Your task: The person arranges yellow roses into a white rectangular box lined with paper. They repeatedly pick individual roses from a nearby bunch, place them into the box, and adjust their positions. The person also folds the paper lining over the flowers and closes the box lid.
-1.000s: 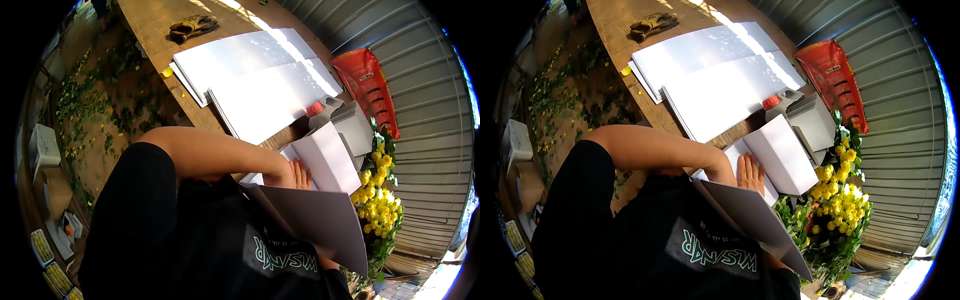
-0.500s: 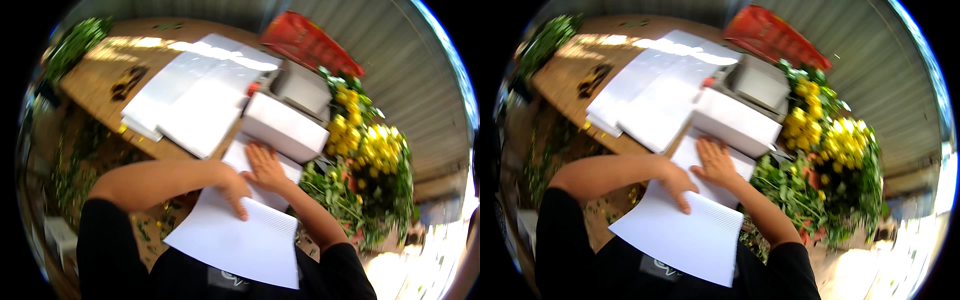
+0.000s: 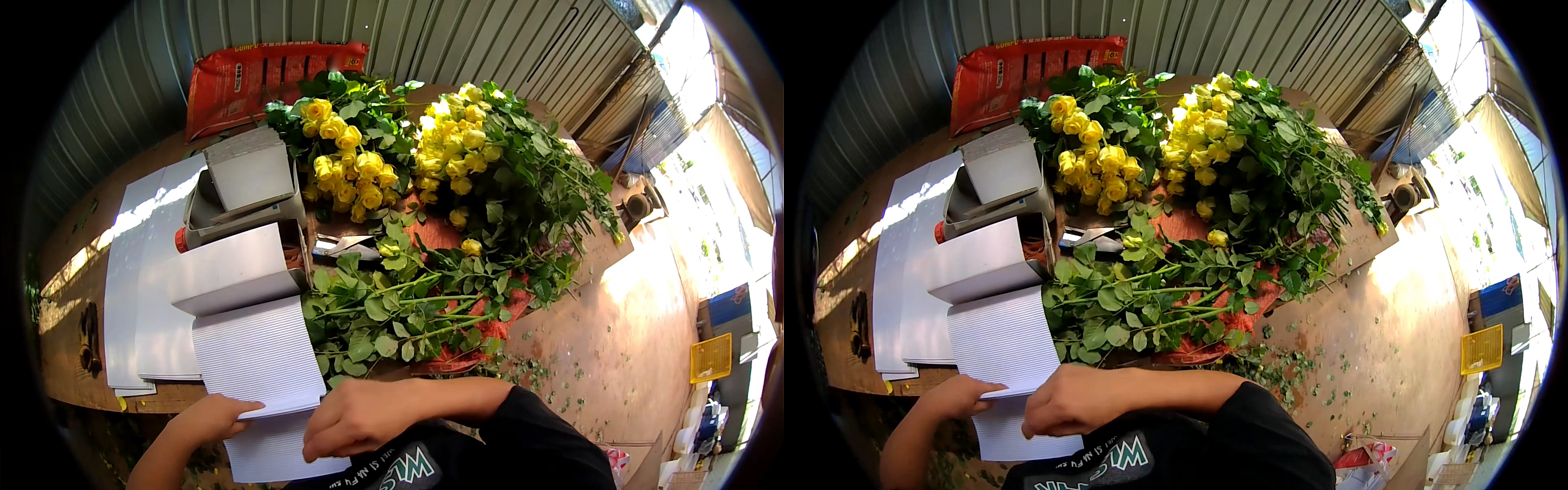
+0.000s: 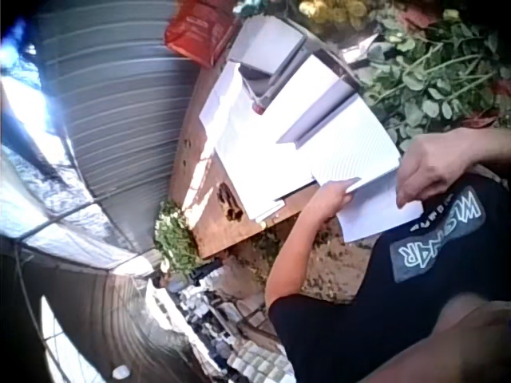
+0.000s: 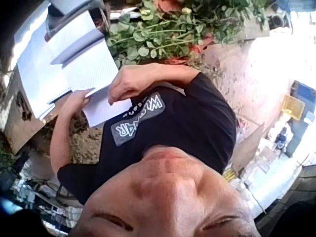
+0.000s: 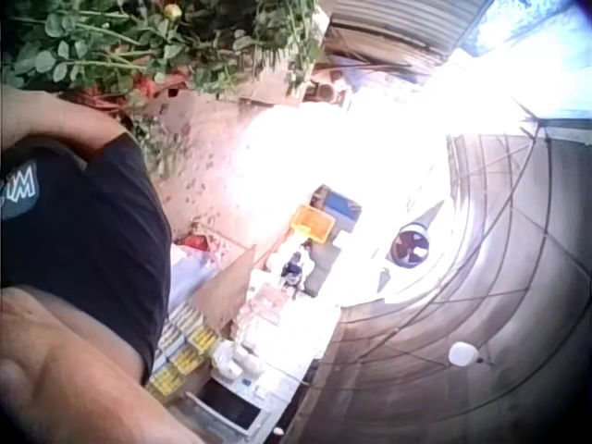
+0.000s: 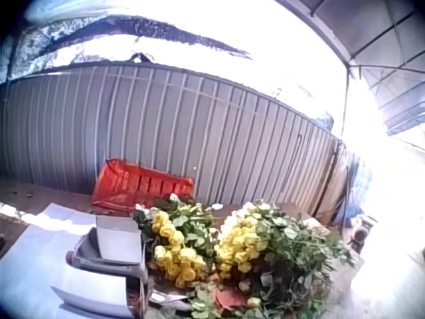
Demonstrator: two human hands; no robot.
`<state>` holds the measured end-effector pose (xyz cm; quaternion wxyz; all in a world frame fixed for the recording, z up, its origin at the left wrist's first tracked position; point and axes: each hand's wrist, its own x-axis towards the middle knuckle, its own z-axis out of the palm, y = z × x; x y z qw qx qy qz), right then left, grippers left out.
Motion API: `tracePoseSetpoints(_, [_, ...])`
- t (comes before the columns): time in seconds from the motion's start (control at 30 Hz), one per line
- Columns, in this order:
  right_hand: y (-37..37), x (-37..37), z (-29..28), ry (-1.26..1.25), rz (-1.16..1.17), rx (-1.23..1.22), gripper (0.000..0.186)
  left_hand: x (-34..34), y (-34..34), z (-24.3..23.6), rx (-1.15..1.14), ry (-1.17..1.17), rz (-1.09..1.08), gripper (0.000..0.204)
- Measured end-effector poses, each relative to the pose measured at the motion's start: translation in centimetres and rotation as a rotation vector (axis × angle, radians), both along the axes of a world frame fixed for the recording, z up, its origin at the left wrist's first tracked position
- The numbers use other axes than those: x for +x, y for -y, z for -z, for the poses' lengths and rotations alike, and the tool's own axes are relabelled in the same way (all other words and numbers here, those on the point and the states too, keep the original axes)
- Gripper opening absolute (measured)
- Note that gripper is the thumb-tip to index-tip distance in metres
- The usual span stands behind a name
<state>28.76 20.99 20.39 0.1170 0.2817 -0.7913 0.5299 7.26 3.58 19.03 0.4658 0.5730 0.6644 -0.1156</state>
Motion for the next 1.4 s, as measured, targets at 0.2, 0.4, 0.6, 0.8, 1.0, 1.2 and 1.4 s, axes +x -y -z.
tracePoseSetpoints(0.2, [-26.8,6.2,9.5,0.575,1.594,0.597,0.025,-0.3,0.2,0.1,0.036,-0.008,0.037,0.043])
tracePoseSetpoints(0.4, [-35.0,11.2,16.5,0.89,1.601,0.827,0.032,0.4,0.3,0.0,0.03,-0.008,-0.064,0.045])
tracePoseSetpoints(0.6, [-32.3,11.8,11.1,1.198,1.345,0.854,0.033,0.5,1.3,0.4,0.081,0.012,-0.07,0.047])
tracePoseSetpoints(0.8, [-31.8,13.5,14.1,1.508,1.228,0.902,0.03,0.4,0.7,0.0,0.115,0.036,-0.069,0.046])
tracePoseSetpoints(1.0, [-29.3,17.4,5.5,0.73,1.548,0.78,0.02,0.1,0.3,0.0,0.021,-0.007,-0.034,0.044])
tracePoseSetpoints(1.2, [-18.7,19.5,-5.7,0.087,1.305,0.505,0.021,-0.5,0.5,0.5,0.076,0.012,0.08,0.038])
tracePoseSetpoints(1.4, [-11.8,15.1,-8.5,0.158,1.273,-0.341,0.027,-0.9,1.0,2.1,0.257,0.059,0.187,0.034])
